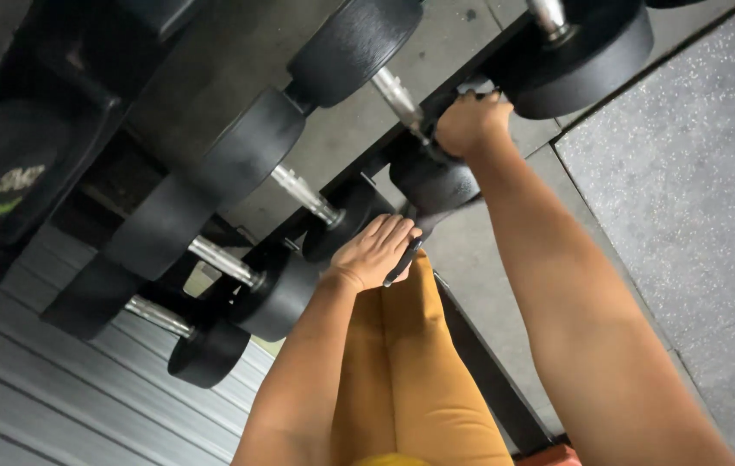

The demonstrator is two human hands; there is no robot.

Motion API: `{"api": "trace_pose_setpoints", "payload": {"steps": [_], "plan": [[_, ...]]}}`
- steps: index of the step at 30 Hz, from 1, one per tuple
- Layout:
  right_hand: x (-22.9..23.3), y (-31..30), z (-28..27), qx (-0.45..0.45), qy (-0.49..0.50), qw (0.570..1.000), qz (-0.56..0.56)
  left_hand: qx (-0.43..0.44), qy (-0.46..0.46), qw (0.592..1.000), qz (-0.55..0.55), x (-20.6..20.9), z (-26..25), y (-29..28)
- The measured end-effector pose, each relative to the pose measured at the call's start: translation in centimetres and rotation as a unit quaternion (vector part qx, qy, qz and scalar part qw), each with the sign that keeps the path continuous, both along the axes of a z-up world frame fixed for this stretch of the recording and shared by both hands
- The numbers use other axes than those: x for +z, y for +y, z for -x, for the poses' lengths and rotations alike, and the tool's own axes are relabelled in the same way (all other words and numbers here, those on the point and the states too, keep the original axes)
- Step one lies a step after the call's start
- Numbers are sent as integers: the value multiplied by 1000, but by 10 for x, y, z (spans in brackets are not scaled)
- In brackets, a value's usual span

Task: Cleaning dumbbells on a rack and a weight bench using a spray bottle and a cloth.

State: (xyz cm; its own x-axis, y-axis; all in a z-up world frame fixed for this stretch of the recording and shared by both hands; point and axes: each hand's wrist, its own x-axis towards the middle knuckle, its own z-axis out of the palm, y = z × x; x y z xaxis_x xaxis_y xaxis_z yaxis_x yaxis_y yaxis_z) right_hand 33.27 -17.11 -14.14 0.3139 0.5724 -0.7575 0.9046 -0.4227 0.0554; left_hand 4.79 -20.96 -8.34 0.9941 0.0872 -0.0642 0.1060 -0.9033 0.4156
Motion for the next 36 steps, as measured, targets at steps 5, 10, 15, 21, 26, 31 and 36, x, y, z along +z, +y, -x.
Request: {"api": "trace_pose_setpoints", "payload": {"steps": [5,10,15,21,26,31,36], "plan": [[22,-6,8,29,10,999,-24,15,-15,1000,12,20,-3,8],[99,-33,47,180,-13,984,-3,8,-3,1000,8,13,-4,7],[100,-68,79,207,-38,905,-369,26,-11,999,39,14,-5,5],[88,-4,90,203,98,973,-40,-1,8,998,67,21,-8,12],[19,-19,115,238,62,969,-21,-18,-22,1000,-12,-8,3,4],[61,-56,110,310,-3,942,-133,-47,17,999,1,4,0,8],[119,-96,78,456,-57,838,-294,-39,48,998,7,21,-3,10]]}}
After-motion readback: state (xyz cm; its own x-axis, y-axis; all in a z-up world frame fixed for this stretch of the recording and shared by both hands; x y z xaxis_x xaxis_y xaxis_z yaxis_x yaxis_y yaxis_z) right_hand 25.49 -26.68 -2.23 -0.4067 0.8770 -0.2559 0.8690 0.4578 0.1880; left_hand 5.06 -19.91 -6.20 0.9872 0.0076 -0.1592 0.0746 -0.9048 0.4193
